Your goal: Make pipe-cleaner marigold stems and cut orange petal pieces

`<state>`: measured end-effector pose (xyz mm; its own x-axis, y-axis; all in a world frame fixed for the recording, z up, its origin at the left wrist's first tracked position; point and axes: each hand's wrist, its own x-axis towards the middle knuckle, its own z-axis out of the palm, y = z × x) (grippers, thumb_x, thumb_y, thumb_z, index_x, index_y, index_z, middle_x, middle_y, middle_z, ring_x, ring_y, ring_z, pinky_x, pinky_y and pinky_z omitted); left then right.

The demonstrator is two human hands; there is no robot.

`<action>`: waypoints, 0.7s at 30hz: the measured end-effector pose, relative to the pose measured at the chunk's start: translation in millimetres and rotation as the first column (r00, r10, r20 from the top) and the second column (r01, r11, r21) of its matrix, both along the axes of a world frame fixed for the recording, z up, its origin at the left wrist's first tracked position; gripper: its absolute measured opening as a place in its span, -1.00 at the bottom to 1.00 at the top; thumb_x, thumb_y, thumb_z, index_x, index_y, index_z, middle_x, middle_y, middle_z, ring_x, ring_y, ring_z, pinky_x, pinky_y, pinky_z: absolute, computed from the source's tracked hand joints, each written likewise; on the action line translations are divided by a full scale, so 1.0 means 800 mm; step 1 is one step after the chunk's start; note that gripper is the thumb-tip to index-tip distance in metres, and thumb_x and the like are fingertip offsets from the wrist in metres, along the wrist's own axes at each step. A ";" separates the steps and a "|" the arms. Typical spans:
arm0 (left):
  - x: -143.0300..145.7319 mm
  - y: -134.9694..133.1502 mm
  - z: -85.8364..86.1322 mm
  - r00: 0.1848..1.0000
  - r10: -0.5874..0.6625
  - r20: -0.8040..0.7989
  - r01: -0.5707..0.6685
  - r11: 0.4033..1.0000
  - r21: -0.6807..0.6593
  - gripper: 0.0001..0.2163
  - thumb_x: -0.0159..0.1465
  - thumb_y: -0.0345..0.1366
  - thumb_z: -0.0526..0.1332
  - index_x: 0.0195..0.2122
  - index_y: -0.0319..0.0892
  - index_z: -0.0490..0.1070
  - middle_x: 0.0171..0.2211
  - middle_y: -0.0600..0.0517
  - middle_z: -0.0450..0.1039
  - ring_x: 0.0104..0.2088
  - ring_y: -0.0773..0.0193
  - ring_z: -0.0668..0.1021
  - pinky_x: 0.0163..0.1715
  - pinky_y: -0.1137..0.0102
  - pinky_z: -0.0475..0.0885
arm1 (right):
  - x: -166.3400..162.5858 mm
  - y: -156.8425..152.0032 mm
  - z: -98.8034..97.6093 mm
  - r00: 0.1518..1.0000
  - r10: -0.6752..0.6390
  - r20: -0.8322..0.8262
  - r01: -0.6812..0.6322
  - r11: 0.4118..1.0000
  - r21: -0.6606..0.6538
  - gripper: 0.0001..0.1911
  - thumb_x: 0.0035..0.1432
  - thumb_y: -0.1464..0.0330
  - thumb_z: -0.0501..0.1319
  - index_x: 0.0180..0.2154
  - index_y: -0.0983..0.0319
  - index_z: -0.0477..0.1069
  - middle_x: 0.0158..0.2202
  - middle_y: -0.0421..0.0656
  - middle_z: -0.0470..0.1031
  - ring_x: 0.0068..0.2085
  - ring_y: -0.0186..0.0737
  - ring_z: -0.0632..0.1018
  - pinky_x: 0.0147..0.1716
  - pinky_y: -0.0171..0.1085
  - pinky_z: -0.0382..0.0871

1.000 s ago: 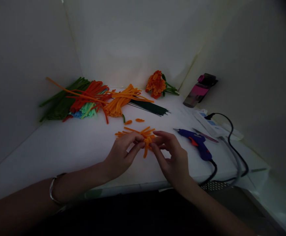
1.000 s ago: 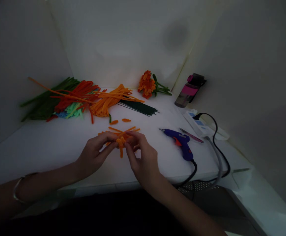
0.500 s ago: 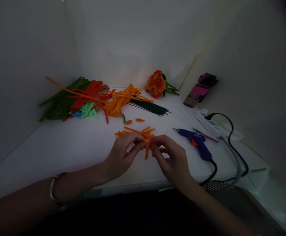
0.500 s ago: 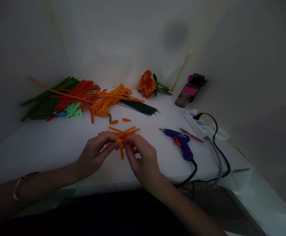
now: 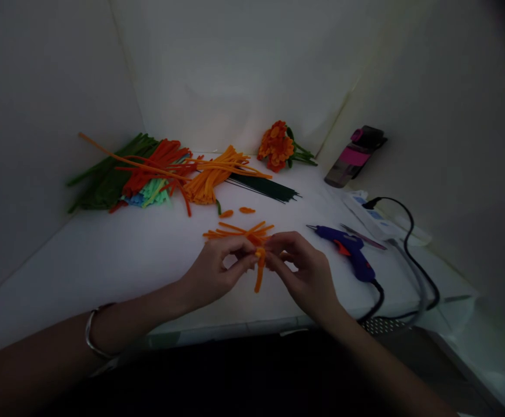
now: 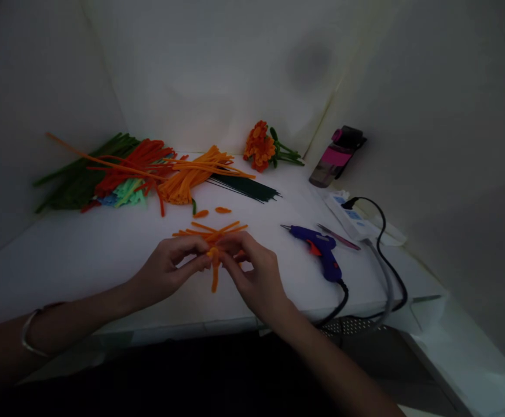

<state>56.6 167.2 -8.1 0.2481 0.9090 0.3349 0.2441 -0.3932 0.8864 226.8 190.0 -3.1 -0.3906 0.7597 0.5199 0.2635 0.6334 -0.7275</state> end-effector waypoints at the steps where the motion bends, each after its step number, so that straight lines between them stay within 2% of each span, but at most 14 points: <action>1: 0.000 0.000 0.000 1.000 0.000 0.008 0.000 1.000 -0.002 -0.90 0.21 -0.36 0.13 -0.44 -0.22 0.34 -0.49 0.07 0.35 -0.44 0.35 0.40 -0.43 0.49 0.31 | 0.001 0.000 0.002 1.000 0.010 0.012 -0.010 1.000 -0.019 -0.89 0.11 0.46 0.16 -0.26 0.23 0.36 -0.31 -0.19 0.47 -0.40 -0.36 0.51 -0.43 -0.37 0.46; 4: 0.000 0.000 0.001 1.000 -0.009 -0.013 0.009 1.000 -0.026 -0.89 0.22 -0.34 0.11 -0.44 -0.23 0.33 -0.50 0.06 0.33 -0.45 0.35 0.39 -0.43 0.47 0.30 | 0.005 0.000 0.006 0.990 0.054 0.128 -0.057 0.998 0.023 -0.83 0.17 0.42 0.13 -0.17 0.21 0.39 -0.25 -0.17 0.51 -0.34 -0.33 0.53 -0.38 -0.35 0.46; 7: 0.000 0.001 0.000 0.997 -0.050 -0.058 0.045 0.995 -0.090 -0.89 0.19 -0.35 0.12 -0.47 -0.23 0.32 -0.52 0.07 0.33 -0.46 0.34 0.38 -0.44 0.46 0.29 | 0.010 0.000 0.004 0.960 0.035 0.279 -0.095 0.975 0.202 -0.84 0.17 0.41 0.14 -0.19 0.19 0.41 -0.27 -0.17 0.53 -0.29 -0.29 0.53 -0.32 -0.32 0.43; 9: 0.001 0.003 -0.004 0.996 -0.085 -0.017 0.082 0.985 -0.153 -0.90 0.18 -0.35 0.13 -0.45 -0.23 0.33 -0.51 0.07 0.34 -0.45 0.33 0.40 -0.42 0.45 0.31 | 0.010 0.000 0.000 0.937 -0.016 0.350 -0.086 0.958 0.272 -0.87 0.18 0.41 0.13 -0.22 0.20 0.40 -0.31 -0.16 0.53 -0.31 -0.29 0.53 -0.34 -0.32 0.41; 13: 0.002 0.006 -0.011 0.984 -0.106 0.141 0.138 0.961 -0.240 -0.90 0.14 -0.32 0.19 -0.39 -0.23 0.32 -0.41 0.04 0.37 -0.35 0.30 0.44 -0.32 0.40 0.36 | 0.005 -0.001 -0.007 0.908 -0.080 0.412 -0.036 0.964 0.265 -0.90 0.19 0.40 0.08 -0.28 0.25 0.36 -0.38 -0.15 0.52 -0.42 -0.32 0.51 -0.48 -0.37 0.35; 16: 0.003 0.008 -0.014 0.962 -0.146 0.231 0.215 0.925 -0.314 -0.85 0.13 -0.31 0.22 -0.34 -0.24 0.29 -0.41 0.04 0.40 -0.40 0.33 0.48 -0.35 0.40 0.39 | 0.002 -0.002 -0.009 0.902 -0.102 0.419 -0.002 0.970 0.242 -0.89 0.19 0.39 0.06 -0.30 0.26 0.33 -0.42 -0.15 0.50 -0.47 -0.34 0.49 -0.51 -0.38 0.32; 18: 0.003 0.008 -0.013 0.957 -0.165 0.237 0.244 0.901 -0.360 -0.87 0.15 -0.31 0.19 -0.35 -0.25 0.29 -0.47 0.04 0.41 -0.50 0.37 0.47 -0.44 0.44 0.38 | 0.002 -0.001 -0.009 0.894 -0.102 0.435 0.010 0.978 0.210 -0.89 0.19 0.39 0.05 -0.30 0.26 0.33 -0.43 -0.15 0.49 -0.48 -0.34 0.48 -0.51 -0.38 0.31; 21: 0.003 0.007 -0.012 0.971 -0.166 0.172 0.221 0.898 -0.381 -0.89 0.18 -0.34 0.15 -0.44 -0.26 0.30 -0.53 0.03 0.42 -0.57 0.41 0.45 -0.53 0.48 0.34 | 0.003 -0.001 -0.007 0.867 -0.091 0.489 0.003 0.984 0.178 -0.88 0.20 0.36 0.06 -0.30 0.25 0.33 -0.41 -0.16 0.48 -0.46 -0.34 0.46 -0.48 -0.37 0.30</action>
